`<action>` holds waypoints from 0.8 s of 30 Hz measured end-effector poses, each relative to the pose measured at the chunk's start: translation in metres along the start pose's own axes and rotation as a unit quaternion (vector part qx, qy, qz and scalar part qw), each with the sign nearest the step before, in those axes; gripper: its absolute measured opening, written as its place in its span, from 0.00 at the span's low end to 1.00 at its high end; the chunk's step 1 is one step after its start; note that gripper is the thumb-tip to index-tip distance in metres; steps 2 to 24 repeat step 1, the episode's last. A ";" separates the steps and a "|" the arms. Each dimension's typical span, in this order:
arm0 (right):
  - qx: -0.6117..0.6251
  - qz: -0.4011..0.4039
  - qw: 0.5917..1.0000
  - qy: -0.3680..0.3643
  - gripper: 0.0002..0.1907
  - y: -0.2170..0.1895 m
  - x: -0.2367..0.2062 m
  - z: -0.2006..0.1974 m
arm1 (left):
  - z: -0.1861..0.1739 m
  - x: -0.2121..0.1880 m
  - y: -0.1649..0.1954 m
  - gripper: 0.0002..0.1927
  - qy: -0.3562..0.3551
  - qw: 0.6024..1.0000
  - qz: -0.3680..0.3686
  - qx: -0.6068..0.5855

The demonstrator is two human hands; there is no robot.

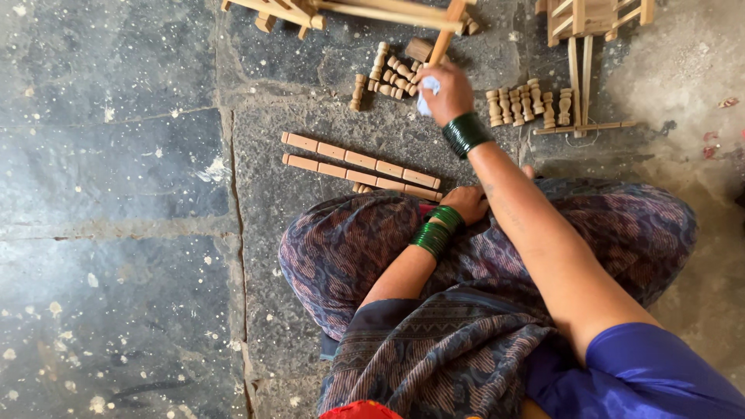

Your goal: The person sits on the floor and wipes small turned wooden pieces with a cloth. They pick up each piece, rub it with the cloth, and place it back on the floor among other similar parts.

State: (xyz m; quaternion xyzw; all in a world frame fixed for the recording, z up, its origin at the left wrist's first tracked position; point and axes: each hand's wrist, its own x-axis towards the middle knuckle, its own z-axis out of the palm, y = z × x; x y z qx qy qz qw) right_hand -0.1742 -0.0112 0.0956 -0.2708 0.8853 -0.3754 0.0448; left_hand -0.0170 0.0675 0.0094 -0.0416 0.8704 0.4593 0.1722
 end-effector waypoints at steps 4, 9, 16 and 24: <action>0.000 0.001 1.000 -0.001 0.07 0.004 -0.021 0.013 | 0.001 0.000 -0.001 0.23 -0.002 1.000 0.008 -0.009; 0.000 0.001 1.000 -0.001 0.07 0.004 -0.021 0.013 | 0.001 0.000 -0.001 0.23 -0.002 1.000 0.008 -0.009; 0.000 0.001 1.000 -0.001 0.07 0.004 -0.021 0.013 | 0.001 0.000 -0.001 0.23 -0.002 1.000 0.008 -0.009; 0.000 0.001 1.000 -0.001 0.07 0.004 -0.021 0.013 | 0.001 0.000 -0.001 0.23 -0.002 1.000 0.008 -0.009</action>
